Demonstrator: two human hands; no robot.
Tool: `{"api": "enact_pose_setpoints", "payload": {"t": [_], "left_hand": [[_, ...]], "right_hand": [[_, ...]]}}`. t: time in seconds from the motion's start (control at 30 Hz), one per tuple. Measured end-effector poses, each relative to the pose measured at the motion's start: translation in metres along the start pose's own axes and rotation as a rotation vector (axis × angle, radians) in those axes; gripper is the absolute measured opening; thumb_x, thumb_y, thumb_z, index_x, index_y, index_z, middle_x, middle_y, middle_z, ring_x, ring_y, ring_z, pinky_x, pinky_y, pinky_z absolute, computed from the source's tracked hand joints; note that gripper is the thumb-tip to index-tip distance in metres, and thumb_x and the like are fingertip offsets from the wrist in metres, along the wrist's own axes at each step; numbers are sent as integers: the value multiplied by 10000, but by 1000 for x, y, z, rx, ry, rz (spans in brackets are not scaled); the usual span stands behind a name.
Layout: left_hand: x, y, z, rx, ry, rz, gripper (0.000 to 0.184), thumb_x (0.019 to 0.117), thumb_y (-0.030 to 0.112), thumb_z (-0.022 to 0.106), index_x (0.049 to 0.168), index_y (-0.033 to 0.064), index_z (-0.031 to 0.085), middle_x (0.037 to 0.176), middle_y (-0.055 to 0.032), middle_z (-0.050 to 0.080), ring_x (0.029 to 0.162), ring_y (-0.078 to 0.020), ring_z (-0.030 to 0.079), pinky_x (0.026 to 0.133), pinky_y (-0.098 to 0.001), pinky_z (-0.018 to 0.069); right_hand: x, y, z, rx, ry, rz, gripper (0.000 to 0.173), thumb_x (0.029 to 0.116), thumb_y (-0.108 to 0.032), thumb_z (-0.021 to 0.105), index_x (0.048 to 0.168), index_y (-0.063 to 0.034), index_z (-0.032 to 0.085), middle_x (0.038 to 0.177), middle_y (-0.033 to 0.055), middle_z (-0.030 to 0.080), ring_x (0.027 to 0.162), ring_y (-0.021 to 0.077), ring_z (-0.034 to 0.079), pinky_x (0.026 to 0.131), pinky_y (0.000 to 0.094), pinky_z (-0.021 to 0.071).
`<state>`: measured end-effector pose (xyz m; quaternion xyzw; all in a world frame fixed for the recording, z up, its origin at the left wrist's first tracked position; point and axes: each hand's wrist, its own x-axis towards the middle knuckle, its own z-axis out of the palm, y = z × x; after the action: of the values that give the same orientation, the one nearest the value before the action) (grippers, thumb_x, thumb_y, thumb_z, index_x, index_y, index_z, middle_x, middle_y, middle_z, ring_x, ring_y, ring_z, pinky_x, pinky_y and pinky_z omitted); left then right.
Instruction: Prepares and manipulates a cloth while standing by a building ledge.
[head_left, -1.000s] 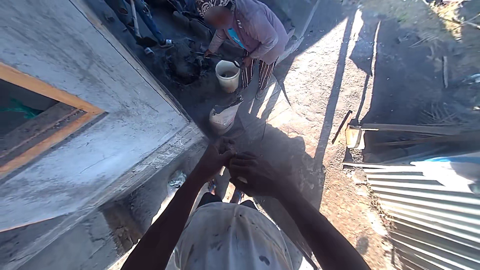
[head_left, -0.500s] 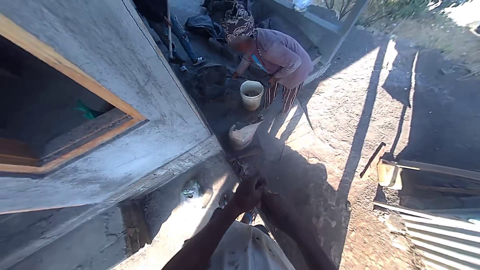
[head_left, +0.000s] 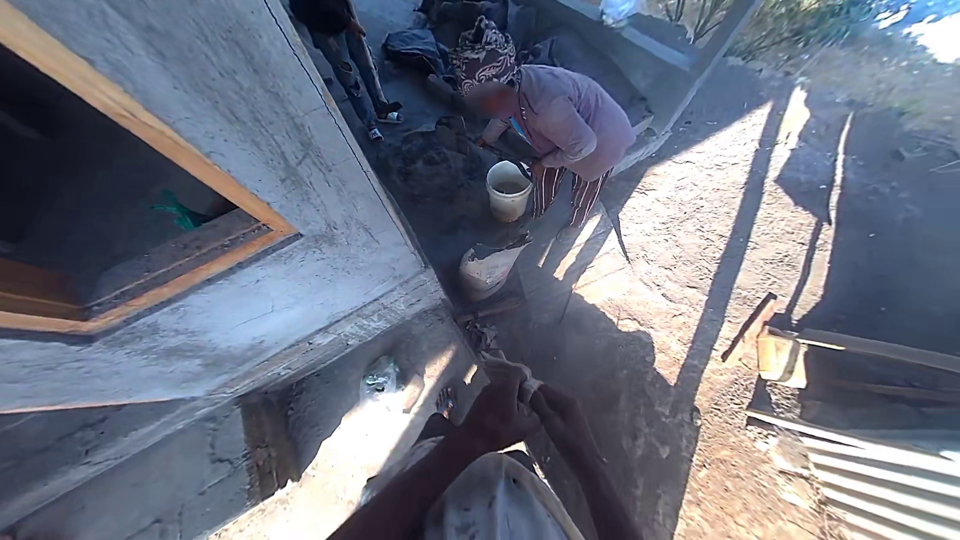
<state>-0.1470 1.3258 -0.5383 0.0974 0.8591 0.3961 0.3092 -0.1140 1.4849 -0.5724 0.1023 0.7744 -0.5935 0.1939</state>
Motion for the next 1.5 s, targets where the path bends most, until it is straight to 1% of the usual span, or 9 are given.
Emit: {"api": "enact_pose_setpoints", "payload": {"t": [0.13, 0.27, 0.33, 0.43, 0.53, 0.67, 0.77, 0.97, 1.5], "left_hand": [[0, 8, 7, 175, 37, -26, 488, 898, 195, 699, 1330, 11, 565, 1156, -204, 688, 1047, -357, 693, 911, -536, 551], [4, 8, 11, 253, 87, -63, 450, 1000, 162, 546, 1427, 22, 517, 1110, -206, 710, 996, -380, 713, 877, -543, 562], [1, 4, 20, 325, 193, 61, 342, 986, 101, 555, 1307, 0, 610, 1036, -204, 721, 894, -380, 728, 781, -529, 586], [2, -10, 46, 457, 490, 443, 161, 843, 28, 687, 999, 41, 727, 839, -130, 712, 707, -296, 722, 587, -435, 597], [8, -15, 50, 385, 570, 516, 142, 855, 29, 664, 982, 35, 727, 858, -113, 729, 711, -275, 727, 596, -426, 602], [9, -13, 40, 214, 520, 322, 248, 891, 129, 644, 1075, -23, 710, 889, -160, 732, 768, -316, 728, 689, -481, 596], [7, -6, 40, 151, 380, 167, 355, 907, 165, 660, 1194, -42, 691, 1053, -207, 735, 954, -355, 727, 862, -519, 578], [11, 9, 38, 156, 321, 114, 274, 919, 147, 677, 1125, -31, 707, 1019, -201, 729, 952, -346, 719, 869, -522, 564], [15, 0, 42, 162, 114, 52, 286, 904, 116, 680, 1137, -50, 678, 1039, -219, 694, 976, -349, 684, 897, -498, 541]], "right_hand": [[-5, 0, 15, 298, -28, 119, 293, 1070, -160, 482, 866, -46, 658, 718, -4, 619, 664, 75, 621, 653, 274, 559], [0, 12, 30, 509, 142, 212, 344, 1112, -142, 402, 968, 32, 662, 832, 82, 698, 777, 136, 700, 730, 315, 610], [5, 20, 34, 553, 255, 188, 289, 1085, -77, 450, 966, 47, 682, 808, 85, 718, 742, 134, 712, 705, 309, 619], [16, 29, 36, 349, 381, 135, 175, 947, -33, 593, 803, -31, 694, 654, -7, 623, 602, 63, 584, 602, 288, 491], [25, 18, 30, 534, 378, 162, 241, 974, 12, 554, 754, -39, 638, 616, -7, 620, 553, 52, 598, 546, 234, 522], [37, 2, 27, 866, 388, 154, 252, 1063, -62, 430, 936, -11, 641, 771, 47, 678, 701, 111, 665, 664, 293, 583], [37, -9, 21, 1024, 511, 184, 233, 1079, -71, 408, 1004, -1, 617, 827, 61, 666, 753, 129, 661, 701, 311, 580], [28, -9, 15, 1200, 391, 79, 351, 1129, -215, 285, 1226, -40, 574, 1042, 98, 693, 957, 181, 682, 848, 377, 583], [16, 3, 15, 1547, 452, 186, 464, 1123, -413, 247, 1207, -94, 574, 1052, 108, 696, 983, 222, 695, 853, 421, 588]]}}
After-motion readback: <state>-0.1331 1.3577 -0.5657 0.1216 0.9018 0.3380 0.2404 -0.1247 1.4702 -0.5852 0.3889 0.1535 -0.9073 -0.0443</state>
